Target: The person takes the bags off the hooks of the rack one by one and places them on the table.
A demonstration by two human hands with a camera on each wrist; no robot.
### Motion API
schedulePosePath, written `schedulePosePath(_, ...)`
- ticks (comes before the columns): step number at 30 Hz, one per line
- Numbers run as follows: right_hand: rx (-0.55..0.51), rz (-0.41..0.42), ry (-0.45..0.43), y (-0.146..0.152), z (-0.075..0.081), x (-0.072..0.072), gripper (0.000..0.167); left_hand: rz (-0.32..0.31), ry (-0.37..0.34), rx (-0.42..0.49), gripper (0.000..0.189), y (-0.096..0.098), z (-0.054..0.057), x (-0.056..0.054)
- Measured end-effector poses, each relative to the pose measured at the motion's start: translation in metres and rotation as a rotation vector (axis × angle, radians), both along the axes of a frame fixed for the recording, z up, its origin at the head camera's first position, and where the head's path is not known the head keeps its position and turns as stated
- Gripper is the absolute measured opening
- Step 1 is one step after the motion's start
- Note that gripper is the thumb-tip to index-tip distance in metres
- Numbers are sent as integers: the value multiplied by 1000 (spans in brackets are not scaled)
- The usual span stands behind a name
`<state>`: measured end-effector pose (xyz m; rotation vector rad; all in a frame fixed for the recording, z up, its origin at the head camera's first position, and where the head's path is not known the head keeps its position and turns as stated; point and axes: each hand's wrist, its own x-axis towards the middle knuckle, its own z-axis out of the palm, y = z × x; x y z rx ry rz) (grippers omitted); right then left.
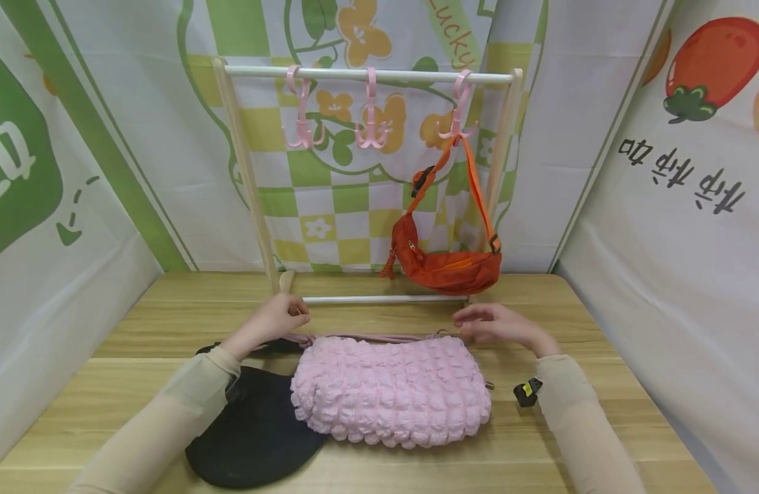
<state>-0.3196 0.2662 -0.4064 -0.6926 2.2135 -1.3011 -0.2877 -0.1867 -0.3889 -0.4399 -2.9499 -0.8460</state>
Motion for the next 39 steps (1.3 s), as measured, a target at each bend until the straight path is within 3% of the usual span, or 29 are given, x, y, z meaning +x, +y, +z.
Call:
schedulePosePath(11,73,-65,233,3,21,5,39,135,266,169,16,8,14,-1)
schedulePosePath(20,28,-170,415,2,35,11,31,212,400,294,15,15,28,-8)
schedulePosePath(27,-43,-249,565,-2,47,11,26,227,516,400,13,22,41,-14)
schedulePosePath(39,-93,-314,642,-18,87,30,30,187,530,383,26,40,52,-24)
